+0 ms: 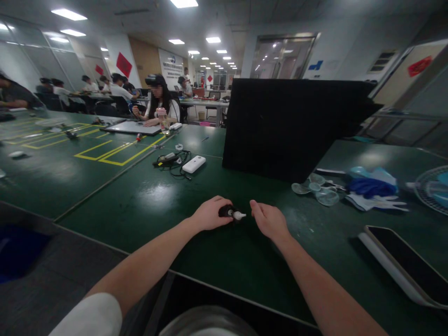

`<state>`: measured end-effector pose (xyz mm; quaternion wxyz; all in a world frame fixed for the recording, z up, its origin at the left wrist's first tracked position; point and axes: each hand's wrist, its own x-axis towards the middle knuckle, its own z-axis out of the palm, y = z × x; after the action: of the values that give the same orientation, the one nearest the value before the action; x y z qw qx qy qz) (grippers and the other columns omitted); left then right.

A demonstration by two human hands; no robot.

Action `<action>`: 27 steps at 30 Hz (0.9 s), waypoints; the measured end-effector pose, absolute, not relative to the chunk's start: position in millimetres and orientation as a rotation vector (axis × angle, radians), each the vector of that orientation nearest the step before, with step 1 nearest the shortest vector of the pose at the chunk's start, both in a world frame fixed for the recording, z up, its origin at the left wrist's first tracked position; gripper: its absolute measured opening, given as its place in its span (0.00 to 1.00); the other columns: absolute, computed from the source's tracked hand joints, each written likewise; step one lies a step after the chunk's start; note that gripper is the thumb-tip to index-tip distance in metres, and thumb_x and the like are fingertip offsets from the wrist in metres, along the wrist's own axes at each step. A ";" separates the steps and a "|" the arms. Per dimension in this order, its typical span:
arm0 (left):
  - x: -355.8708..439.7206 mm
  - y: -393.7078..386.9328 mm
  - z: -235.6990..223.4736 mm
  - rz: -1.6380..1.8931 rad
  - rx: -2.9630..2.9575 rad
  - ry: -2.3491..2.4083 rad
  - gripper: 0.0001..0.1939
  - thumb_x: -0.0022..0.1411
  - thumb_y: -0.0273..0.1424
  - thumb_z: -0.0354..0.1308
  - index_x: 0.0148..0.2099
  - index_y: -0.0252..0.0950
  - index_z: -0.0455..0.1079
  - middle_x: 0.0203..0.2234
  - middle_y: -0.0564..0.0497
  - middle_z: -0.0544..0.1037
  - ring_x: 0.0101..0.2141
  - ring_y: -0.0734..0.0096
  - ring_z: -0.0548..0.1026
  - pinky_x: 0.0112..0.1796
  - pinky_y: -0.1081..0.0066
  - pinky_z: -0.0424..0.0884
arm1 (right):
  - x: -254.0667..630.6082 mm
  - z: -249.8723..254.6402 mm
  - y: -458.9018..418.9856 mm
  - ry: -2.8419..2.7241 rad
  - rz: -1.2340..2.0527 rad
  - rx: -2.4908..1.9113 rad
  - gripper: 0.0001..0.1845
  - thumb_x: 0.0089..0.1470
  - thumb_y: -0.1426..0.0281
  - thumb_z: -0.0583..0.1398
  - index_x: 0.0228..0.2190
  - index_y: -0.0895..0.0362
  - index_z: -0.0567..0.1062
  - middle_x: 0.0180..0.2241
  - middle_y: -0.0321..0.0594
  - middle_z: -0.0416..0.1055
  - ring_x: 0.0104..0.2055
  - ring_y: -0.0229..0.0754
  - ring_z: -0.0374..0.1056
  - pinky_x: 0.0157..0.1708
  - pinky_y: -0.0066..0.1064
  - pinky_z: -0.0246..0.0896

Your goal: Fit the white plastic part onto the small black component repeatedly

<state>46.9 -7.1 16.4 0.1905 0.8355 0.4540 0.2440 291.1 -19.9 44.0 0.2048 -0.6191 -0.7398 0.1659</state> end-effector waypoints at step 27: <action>-144.7 -1.8 3.9 0.874 2.432 2.209 0.29 0.54 0.21 0.55 0.58 0.44 0.70 0.62 0.43 0.65 0.62 0.49 0.63 0.63 0.45 0.53 | 302.7 30.6 -6.2 -2.010 0.672 -1.739 0.35 0.63 0.42 0.44 0.28 0.53 0.76 0.22 0.41 0.72 0.24 0.43 0.67 0.23 0.33 0.58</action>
<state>-144.7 -1.8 3.9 -0.1287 0.7094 0.6444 0.2549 302.7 -6.2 30.6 0.1989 -0.6216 -0.7185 0.2404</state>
